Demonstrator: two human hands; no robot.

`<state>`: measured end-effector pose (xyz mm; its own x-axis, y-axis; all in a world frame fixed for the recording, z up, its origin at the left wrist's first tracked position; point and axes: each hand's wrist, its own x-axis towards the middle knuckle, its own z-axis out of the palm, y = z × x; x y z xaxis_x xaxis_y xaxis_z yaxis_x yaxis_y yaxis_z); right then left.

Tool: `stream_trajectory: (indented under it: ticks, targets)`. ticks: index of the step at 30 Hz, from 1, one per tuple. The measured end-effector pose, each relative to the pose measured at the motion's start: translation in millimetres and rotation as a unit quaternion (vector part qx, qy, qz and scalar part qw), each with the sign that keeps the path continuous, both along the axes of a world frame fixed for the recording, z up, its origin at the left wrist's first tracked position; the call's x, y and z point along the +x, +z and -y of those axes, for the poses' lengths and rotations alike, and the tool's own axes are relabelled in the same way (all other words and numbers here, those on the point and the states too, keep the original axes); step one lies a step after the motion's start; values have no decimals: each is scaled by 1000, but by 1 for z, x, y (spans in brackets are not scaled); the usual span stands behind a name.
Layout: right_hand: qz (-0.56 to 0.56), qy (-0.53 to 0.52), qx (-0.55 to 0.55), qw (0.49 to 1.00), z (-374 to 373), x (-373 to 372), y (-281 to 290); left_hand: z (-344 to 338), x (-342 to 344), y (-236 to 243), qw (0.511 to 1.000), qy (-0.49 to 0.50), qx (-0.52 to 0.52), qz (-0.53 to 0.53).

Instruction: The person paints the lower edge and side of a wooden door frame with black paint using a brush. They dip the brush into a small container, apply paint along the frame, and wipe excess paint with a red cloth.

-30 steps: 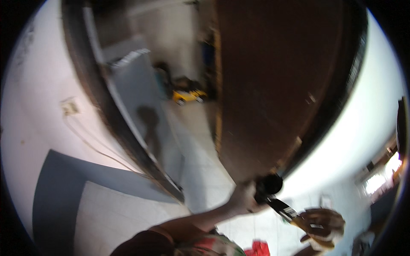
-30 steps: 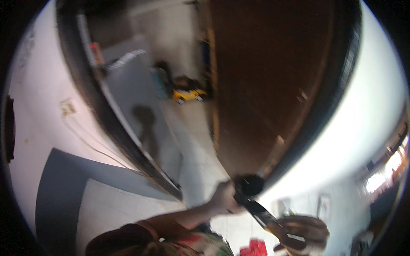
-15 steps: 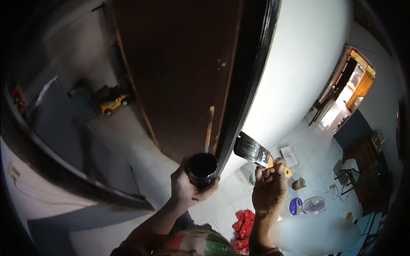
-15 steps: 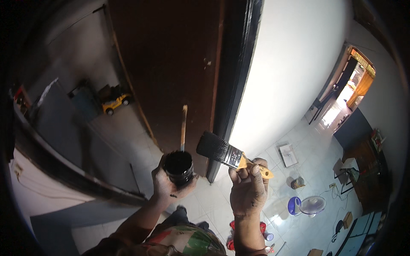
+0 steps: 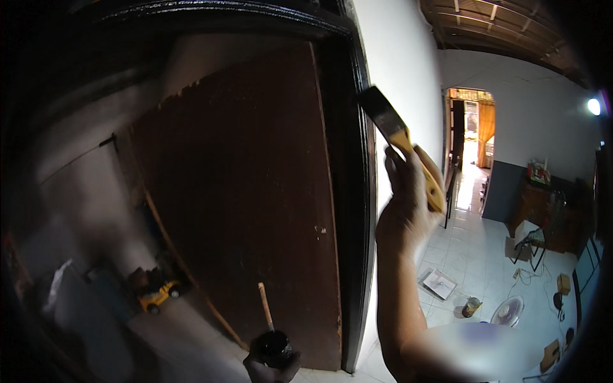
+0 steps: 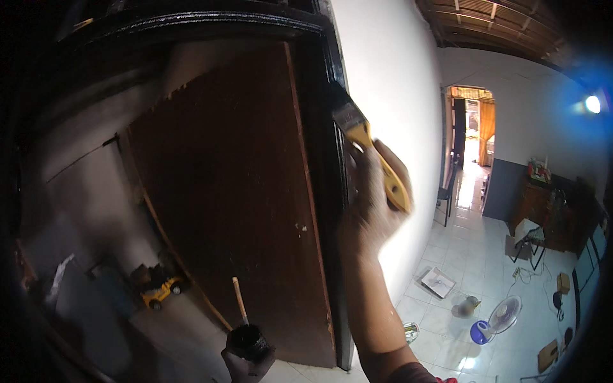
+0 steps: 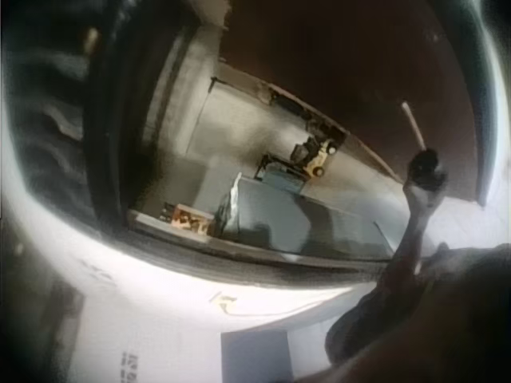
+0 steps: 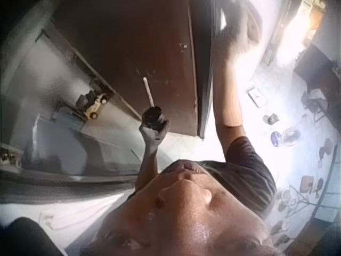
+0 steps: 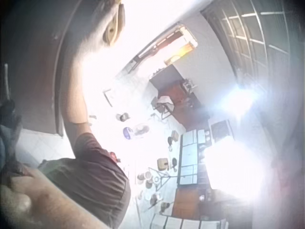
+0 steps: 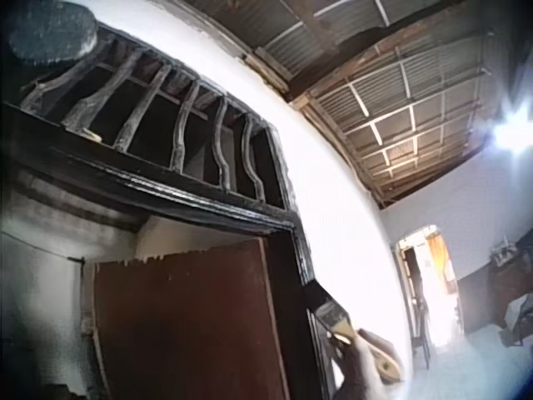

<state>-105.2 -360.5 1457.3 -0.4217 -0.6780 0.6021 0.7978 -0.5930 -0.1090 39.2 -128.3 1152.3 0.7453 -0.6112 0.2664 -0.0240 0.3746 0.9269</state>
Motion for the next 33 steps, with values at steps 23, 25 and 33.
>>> stream_trajectory:
  ticks: [23, 25, 33]
  targets:
    - [44, -261, -67, 962, 78, 138, 98, 17, 133, 23, 969, -63, -118, -207]
    - [36, -277, -37, 959, 95, 143, 103, 24, 126, 14, 997, 17, -53, 48]
    - [54, -268, -143, 951, 85, 150, 104, 25, 110, 12, 992, 5, -108, -66]
